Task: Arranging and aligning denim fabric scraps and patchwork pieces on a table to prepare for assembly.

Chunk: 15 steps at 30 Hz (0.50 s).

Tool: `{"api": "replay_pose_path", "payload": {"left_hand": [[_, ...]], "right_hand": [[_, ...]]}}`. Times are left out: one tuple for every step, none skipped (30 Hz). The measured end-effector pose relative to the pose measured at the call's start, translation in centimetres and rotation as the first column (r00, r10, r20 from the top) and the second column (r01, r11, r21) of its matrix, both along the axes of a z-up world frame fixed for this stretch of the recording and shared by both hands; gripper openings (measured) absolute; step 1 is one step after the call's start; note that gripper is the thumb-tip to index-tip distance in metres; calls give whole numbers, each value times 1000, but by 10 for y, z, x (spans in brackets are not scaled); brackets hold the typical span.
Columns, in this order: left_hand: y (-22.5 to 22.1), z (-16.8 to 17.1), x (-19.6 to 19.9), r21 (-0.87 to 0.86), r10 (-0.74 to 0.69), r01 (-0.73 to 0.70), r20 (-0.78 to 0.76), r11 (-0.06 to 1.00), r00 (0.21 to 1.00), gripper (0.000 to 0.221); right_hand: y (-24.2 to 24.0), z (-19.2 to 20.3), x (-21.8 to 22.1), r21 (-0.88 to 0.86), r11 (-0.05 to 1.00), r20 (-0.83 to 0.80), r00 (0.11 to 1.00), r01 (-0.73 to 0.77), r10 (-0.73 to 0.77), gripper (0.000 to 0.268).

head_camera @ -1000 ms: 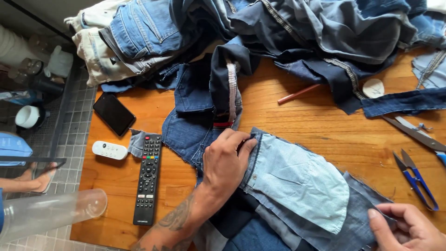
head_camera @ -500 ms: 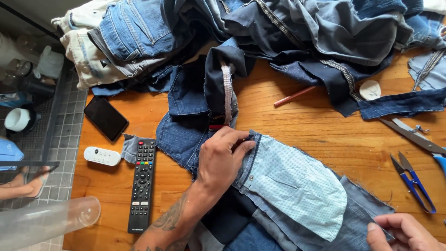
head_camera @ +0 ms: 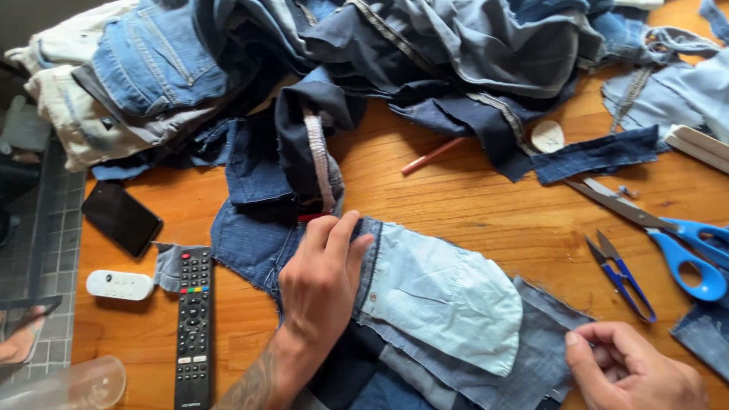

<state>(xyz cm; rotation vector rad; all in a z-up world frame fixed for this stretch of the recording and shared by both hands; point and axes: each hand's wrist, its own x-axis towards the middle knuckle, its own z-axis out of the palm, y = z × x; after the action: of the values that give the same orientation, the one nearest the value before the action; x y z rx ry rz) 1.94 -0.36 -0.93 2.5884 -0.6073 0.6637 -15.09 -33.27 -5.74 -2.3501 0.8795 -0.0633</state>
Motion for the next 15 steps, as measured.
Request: {"api": "replay_pose_path", "payload": {"left_hand": [[-8, 13, -5, 99, 11, -27, 160, 995, 987, 32], [-15, 18, -14, 98, 4, -20, 161, 995, 987, 32], [-22, 23, -22, 90, -203, 196, 85, 977, 975, 38], [-29, 28, -33, 66, -400, 398, 8, 915, 917, 48], [-34, 22, -40, 66, -403, 401, 6, 913, 915, 48], [-39, 16, -46, 128, -499, 506, -79, 853, 863, 52], [-43, 10, -53, 179, -581, 604, -170, 776, 796, 57], [-45, 14, -53, 181, -576, 599, -169, 780, 800, 57], [-47, 18, -53, 151, -620, 632, -123, 760, 775, 31], [-50, 21, -51, 121, -670, 674, -74, 729, 739, 9], [-48, 19, -50, 122, -673, 677, -74, 726, 736, 9], [-47, 18, -50, 83, -668, 670, -57, 737, 742, 12], [-45, 16, -50, 44, -662, 663, -41, 747, 748, 15], [-41, 14, -50, 47, -661, 662, -39, 748, 750, 15], [-37, 11, -49, -174, -517, 505, -25, 845, 856, 16]], "right_hand": [[3, 6, 1, -24, 1000, 24, 1000, -16, 16, 12], [2, 7, 3, -24, 1000, 25, 1000, -8, 9, 12], [1, 9, 4, -40, 999, -37, 999, -13, 12, 13], [0, 12, 4, -55, 998, -101, 995, -22, 17, 15], [2, 15, 4, -54, 998, -102, 995, -19, 13, 15], [2, 18, 5, -88, 995, -107, 994, -46, 37, 16], [4, 21, 7, -121, 990, -113, 992, -73, 59, 18], [3, 20, 7, -120, 990, -111, 992, -79, 66, 18], [2, 20, 8, -159, 982, -138, 987, -102, 81, 19], [2, 19, 7, -198, 973, -166, 983, -116, 84, 20], [0, 18, 8, -198, 974, -165, 983, -112, 80, 20], [-2, 18, 9, -197, 970, -184, 977, -145, 108, 21], [-4, 17, 9, -195, 965, -204, 969, -177, 137, 21], [-4, 19, 11, -195, 965, -200, 970, -178, 139, 21], [-3, 21, 13, -190, 965, -253, 959, -179, 128, 22]]}}
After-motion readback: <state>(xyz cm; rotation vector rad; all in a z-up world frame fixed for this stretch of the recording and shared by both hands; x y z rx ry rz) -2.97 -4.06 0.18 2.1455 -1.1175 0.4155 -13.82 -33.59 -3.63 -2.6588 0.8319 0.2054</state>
